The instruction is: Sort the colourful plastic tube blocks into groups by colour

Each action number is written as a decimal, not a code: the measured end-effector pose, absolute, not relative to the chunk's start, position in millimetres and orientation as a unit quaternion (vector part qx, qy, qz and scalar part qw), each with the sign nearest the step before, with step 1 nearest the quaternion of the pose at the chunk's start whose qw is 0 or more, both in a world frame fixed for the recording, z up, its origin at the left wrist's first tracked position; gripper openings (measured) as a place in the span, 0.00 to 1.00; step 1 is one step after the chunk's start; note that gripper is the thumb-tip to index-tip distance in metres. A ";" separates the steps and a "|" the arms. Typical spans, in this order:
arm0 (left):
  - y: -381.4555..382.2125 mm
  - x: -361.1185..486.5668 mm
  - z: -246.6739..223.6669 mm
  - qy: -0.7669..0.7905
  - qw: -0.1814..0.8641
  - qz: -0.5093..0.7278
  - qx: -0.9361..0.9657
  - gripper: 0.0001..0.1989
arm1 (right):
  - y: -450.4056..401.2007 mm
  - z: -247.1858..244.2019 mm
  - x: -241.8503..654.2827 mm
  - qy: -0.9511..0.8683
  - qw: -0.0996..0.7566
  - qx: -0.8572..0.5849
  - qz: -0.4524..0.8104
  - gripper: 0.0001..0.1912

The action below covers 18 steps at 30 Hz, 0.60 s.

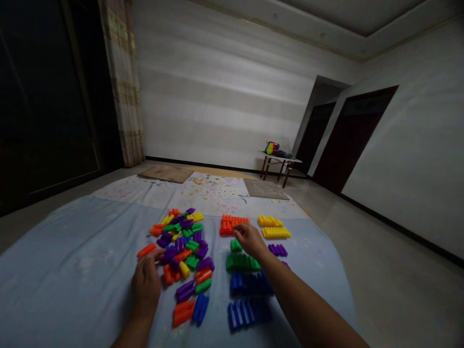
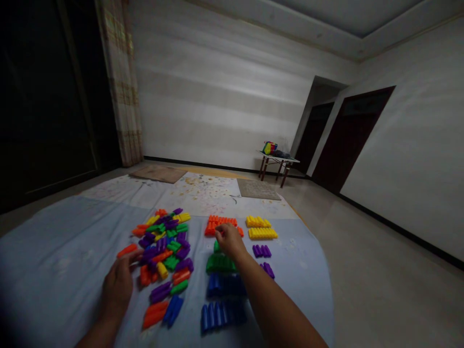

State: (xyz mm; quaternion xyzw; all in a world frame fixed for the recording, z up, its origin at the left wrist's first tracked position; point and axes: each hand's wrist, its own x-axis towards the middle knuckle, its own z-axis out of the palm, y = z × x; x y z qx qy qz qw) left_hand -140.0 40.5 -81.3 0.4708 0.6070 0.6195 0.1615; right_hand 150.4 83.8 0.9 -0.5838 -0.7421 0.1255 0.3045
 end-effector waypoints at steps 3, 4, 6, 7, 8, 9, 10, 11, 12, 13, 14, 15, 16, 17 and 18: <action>37.7 -136.1 -76.5 0.608 0.174 0.627 0.456 0.19 | 52.0 6.2 118.7 -0.810 0.278 -0.486 0.174 0.12; 36.8 -135.1 -75.7 0.606 0.175 0.628 0.455 0.19 | 41.2 7.5 109.0 -0.829 0.264 -0.458 0.184 0.12; 35.3 -133.7 -74.8 0.603 0.173 0.630 0.459 0.19 | 22.3 8.5 92.3 -0.858 0.233 -0.416 0.188 0.11; 34.5 -133.2 -74.7 0.603 0.172 0.629 0.460 0.19 | 15.0 8.0 85.1 -0.868 0.219 -0.405 0.185 0.11; 33.9 -132.8 -74.7 0.603 0.172 0.628 0.460 0.19 | 9.4 6.6 78.6 -0.876 0.207 -0.398 0.180 0.11; 33.3 -132.4 -74.6 0.604 0.171 0.627 0.460 0.19 | 5.4 4.5 72.5 -0.881 0.196 -0.393 0.176 0.11; 32.8 -132.1 -74.5 0.605 0.171 0.627 0.460 0.19 | 2.9 1.7 66.9 -0.886 0.186 -0.388 0.171 0.11; 32.5 -131.7 -74.4 0.605 0.171 0.626 0.461 0.19 | 1.5 -1.5 61.5 -0.892 0.177 -0.382 0.167 0.12; 32.2 -131.4 -74.3 0.605 0.171 0.626 0.461 0.19 | 0.9 -4.8 56.4 -0.897 0.167 -0.376 0.163 0.12; 32.1 -131.0 -74.2 0.605 0.172 0.626 0.461 0.19 | 0.5 -7.8 51.5 -0.900 0.157 -0.375 0.156 0.12; 32.1 -130.7 -74.1 0.605 0.172 0.627 0.459 0.19 | 0.2 -10.4 47.0 -0.901 0.146 -0.382 0.144 0.12; 32.2 -130.4 -74.0 0.605 0.172 0.628 0.458 0.19 | -0.2 -12.2 42.8 -0.899 0.135 -0.396 0.128 0.13; 32.4 -130.2 -73.8 0.605 0.172 0.629 0.457 0.19 | -1.0 -13.2 39.0 -0.895 0.124 -0.414 0.111 0.15; 32.6 -130.0 -73.6 0.605 0.173 0.630 0.456 0.19 | -1.9 -13.3 35.8 -0.889 0.116 -0.433 0.093 0.19; 32.8 -130.0 -73.3 0.605 0.174 0.630 0.455 0.19 | -2.9 -12.7 33.2 -0.884 0.109 -0.449 0.078 0.22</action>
